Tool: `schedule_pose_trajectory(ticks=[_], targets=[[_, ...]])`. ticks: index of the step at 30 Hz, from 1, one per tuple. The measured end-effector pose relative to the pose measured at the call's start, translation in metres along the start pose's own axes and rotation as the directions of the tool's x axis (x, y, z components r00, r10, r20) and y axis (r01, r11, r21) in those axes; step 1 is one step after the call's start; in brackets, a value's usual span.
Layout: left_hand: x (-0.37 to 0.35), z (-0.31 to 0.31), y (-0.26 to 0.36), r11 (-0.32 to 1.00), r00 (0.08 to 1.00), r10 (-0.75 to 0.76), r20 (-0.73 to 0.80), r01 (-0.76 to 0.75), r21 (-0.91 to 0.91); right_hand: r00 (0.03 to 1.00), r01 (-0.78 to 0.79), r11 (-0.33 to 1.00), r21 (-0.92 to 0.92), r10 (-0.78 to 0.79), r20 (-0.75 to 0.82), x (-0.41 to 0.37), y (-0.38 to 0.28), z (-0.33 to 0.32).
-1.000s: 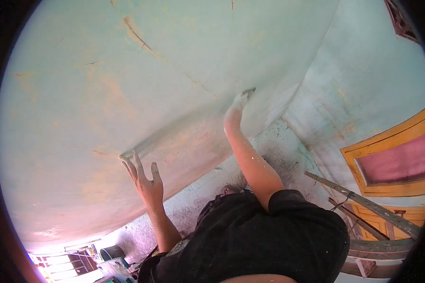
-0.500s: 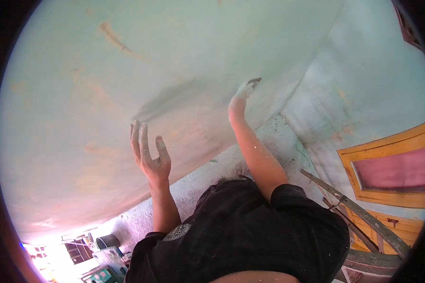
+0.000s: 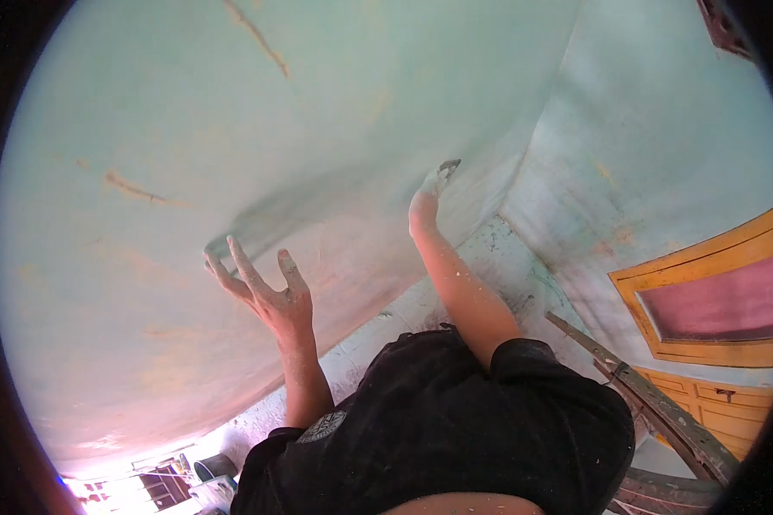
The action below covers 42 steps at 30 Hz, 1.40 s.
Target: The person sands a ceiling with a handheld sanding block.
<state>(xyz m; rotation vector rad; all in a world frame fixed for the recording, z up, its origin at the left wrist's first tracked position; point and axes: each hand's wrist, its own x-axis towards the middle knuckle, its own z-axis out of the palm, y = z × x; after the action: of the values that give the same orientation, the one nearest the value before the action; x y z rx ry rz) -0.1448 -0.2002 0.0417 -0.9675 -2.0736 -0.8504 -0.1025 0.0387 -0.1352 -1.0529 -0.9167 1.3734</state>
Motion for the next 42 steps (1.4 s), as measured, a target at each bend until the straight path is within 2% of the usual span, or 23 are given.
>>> schedule_pose_trajectory(ticks=[4, 6, 9, 10, 12, 13, 14, 15, 16, 19, 20, 21, 25, 27, 29, 31, 32, 34, 35, 37, 38, 40, 42], targets=[[0.001, 0.009, 0.006, 0.999, 1.000, -0.016, 0.024, 0.015, 0.051, 0.991, 0.135, 0.988, 0.076, -0.135, -0.006, -0.011, -0.088, 0.013], [0.001, 0.013, 0.008, 0.996, 1.000, 0.000, -0.008, 0.001, 0.094, 0.831, 0.541, 0.810, -0.227, -0.474, 0.291, -0.014, -0.098, 0.011], [-0.001, 0.013, 0.008, 0.985, 1.000, 0.008, 0.007, -0.009, 0.174, 0.775, 0.620, 0.727, -0.294, -0.511, 0.372, -0.018, -0.108, 0.001], [-0.001, 0.014, 0.011, 0.986, 1.000, 0.015, 0.003, -0.015, 0.169, 0.775, 0.622, 0.726, -0.293, -0.517, 0.364, -0.008, -0.098, -0.001], [-0.002, 0.016, 0.014, 0.987, 0.997, -0.050, -0.052, 0.057, 0.149, 0.798, 0.599, 0.800, -0.029, -0.594, 0.105, 0.022, -0.057, -0.005], [-0.002, 0.017, 0.013, 0.988, 0.997, -0.046, -0.063, 0.055, 0.147, 0.793, 0.606, 0.795, -0.021, -0.601, 0.102, 0.035, -0.038, -0.011], [-0.002, 0.018, 0.011, 0.984, 0.998, -0.031, -0.058, 0.041, 0.171, 0.944, 0.330, 0.944, -0.009, -0.330, -0.001, 0.047, -0.020, -0.018], [-0.003, 0.017, 0.008, 0.980, 0.998, -0.018, -0.054, 0.028, 0.195, 0.996, 0.024, 0.999, 0.033, -0.021, -0.092, 0.050, -0.023, -0.019], [-0.002, 0.019, 0.009, 0.981, 0.998, -0.015, -0.063, 0.027, 0.192, 0.995, 0.032, 0.999, 0.039, -0.028, -0.091, 0.054, -0.024, -0.017], [-0.003, 0.025, 0.012, 0.980, 0.994, -0.083, -0.078, 0.095, 0.174, 0.983, 0.185, 0.980, -0.067, -0.183, 0.027, 0.037, -0.082, -0.012], [-0.002, 0.027, 0.010, 0.984, 0.992, -0.081, -0.098, 0.095, 0.148, 0.895, 0.440, 0.893, -0.099, -0.426, 0.134, 0.032, -0.096, -0.008], [-0.003, 0.029, 0.011, 0.988, 0.990, -0.081, -0.116, 0.096, 0.125, 0.740, 0.661, 0.743, -0.102, -0.625, 0.247, 0.028, -0.108, -0.007], [-0.001, 0.030, 0.021, 0.981, 0.987, -0.086, -0.137, 0.108, 0.160, 0.624, 0.779, 0.574, -0.251, -0.673, 0.398, 0.029, -0.135, -0.013], [-0.002, 0.030, 0.019, 0.977, 0.987, -0.078, -0.139, 0.104, 0.188, 0.681, 0.732, 0.635, -0.246, -0.680, 0.273, 0.058, -0.100, -0.017], [-0.002, 0.033, 0.017, 0.976, 0.984, -0.088, -0.154, 0.116, 0.187, 0.885, 0.464, 0.886, -0.001, -0.463, 0.052, 0.070, -0.087, -0.025], [-0.004, 0.033, 0.014, 0.974, 0.982, -0.097, -0.160, 0.127, 0.187, 0.988, 0.148, 0.988, -0.054, -0.150, -0.041, 0.100, -0.035, -0.037], [-0.005, 0.034, 0.012, 0.971, 0.982, -0.095, -0.163, 0.127, 0.204, 0.987, 0.154, 0.987, -0.052, -0.157, -0.042, 0.103, -0.041, -0.036], [-0.005, 0.037, 0.012, 0.968, 0.982, -0.091, -0.166, 0.126, 0.215, 0.993, -0.120, 0.986, 0.117, 0.121, -0.001, 0.109, -0.054, -0.035], [-0.005, 0.037, 0.013, 0.965, 0.979, -0.104, -0.174, 0.142, 0.222, 0.993, -0.120, 0.986, 0.115, 0.121, -0.005, 0.107, -0.066, -0.035], [-0.003, 0.040, 0.016, 0.961, 0.977, -0.119, -0.177, 0.158, 0.227, 0.923, 0.376, 0.915, -0.146, -0.356, 0.143, 0.099, -0.103, -0.030], [-0.003, 0.041, 0.019, 0.962, 0.973, -0.127, -0.191, 0.168, 0.217, 0.924, 0.374, 0.915, -0.152, -0.353, 0.145, 0.092, -0.120, -0.031], [-0.004, 0.042, 0.025, 0.959, 0.970, -0.145, -0.197, 0.186, 0.213, 0.804, 0.578, 0.775, -0.255, -0.487, 0.341, 0.076, -0.139, -0.036], [-0.002, 0.043, 0.027, 0.959, 0.963, -0.155, -0.221, 0.200, 0.199, 0.819, 0.561, 0.777, -0.285, -0.469, 0.332, 0.084, -0.121, -0.042]])
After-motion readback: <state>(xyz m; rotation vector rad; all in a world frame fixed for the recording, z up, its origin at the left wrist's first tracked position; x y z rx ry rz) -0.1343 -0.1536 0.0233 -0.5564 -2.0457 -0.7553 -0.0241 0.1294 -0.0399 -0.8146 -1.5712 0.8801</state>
